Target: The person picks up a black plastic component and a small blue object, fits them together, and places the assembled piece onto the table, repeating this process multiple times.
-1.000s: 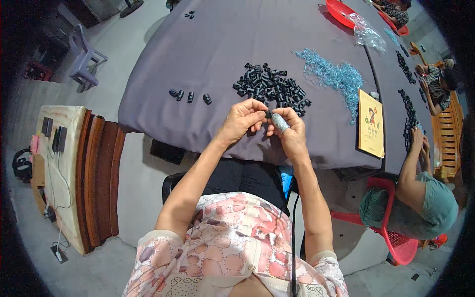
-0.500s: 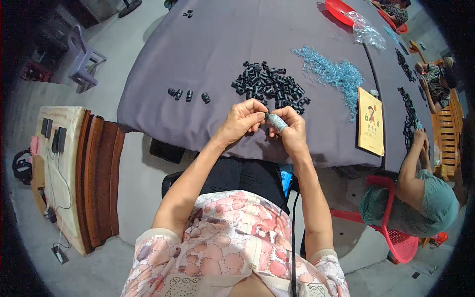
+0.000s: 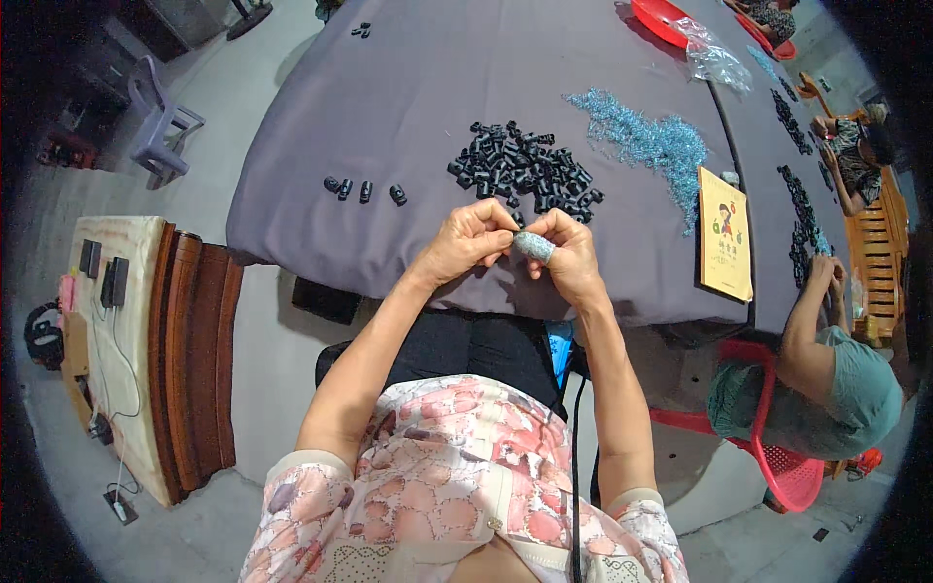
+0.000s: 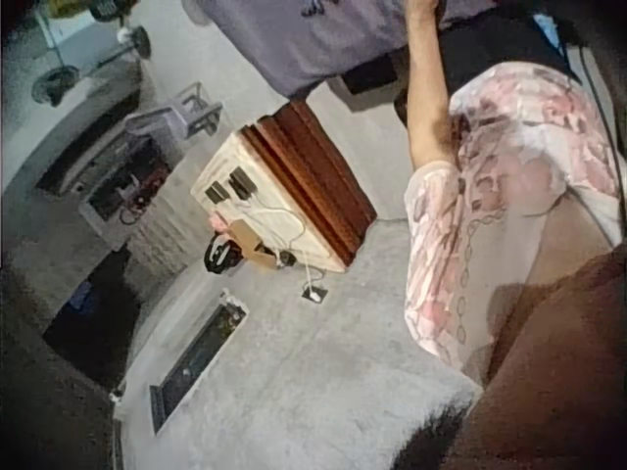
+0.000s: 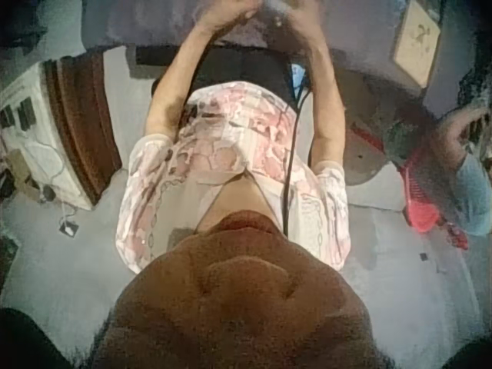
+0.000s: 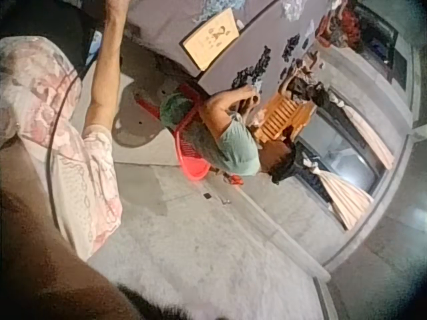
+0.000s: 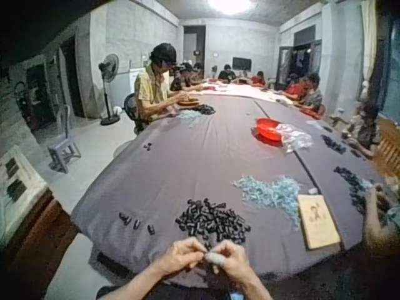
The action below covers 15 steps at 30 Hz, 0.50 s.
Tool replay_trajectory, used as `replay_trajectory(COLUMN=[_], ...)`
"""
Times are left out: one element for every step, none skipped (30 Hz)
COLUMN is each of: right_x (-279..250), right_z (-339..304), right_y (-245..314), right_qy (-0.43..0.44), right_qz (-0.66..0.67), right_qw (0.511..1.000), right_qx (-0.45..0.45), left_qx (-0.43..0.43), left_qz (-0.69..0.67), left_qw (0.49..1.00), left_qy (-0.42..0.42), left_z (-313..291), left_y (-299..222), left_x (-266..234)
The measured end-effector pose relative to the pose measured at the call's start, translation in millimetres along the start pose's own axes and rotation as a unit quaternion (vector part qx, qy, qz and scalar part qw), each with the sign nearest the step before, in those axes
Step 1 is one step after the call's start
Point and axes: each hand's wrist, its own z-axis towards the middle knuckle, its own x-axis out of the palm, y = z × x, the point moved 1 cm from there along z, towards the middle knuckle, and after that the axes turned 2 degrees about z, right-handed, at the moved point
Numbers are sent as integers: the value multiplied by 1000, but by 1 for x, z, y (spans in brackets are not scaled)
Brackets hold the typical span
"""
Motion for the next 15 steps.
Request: replay_trajectory(right_x=[-1,-2,-2,-2,-1,-1,-1,-2,-3,-3,-3,-3,-3,-2,-2], right_z=[0,0,0,0,0,0,-1,-1,-1,-1,-1,-2,-2,-2,-2], right_y=[0,1,1,2,3,5,6,6,4,4,3,2,1,1,1], right_qy=[16,16,25,36,36,45,53,52,53,56,56,49,42,42,42], right_qz=[-12,-12,-4,5,6,-1,-8,-8,-11,-14,-13,-26,-38,-38,-51], right_qw=[1000,1000,1000,999,999,999,999,999,998,998,998,998,998,998,998], right_qx=[1,0,-1,-1,-1,4,10,9,10,11,11,5,-2,-1,-6], left_qx=[-9,-19,-19,-11,-4,-4,-5,-6,-6,-7,-7,-8,-12,-16,-17], left_qz=[5,11,11,19,27,28,33,38,38,46,55,55,52,48,48], left_qw=[1000,1000,1000,1000,1000,1000,999,999,999,999,998,998,999,999,999], left_qy=[-1,-1,0,-3,-6,-6,-8,-10,-9,-8,-6,-6,-4,-1,-1], left_z=[-1,-1,0,-1,-1,-2,-2,-2,-2,-2,-2,-1,-1,-1,-2], left_y=[-3,-5,-4,-2,-2,-1,-1,-2,-2,-4,-5,-4,-4,-3,-3], left_x=[1,3,3,3,3,2,2,2,3,4,4,3,2,1,1])
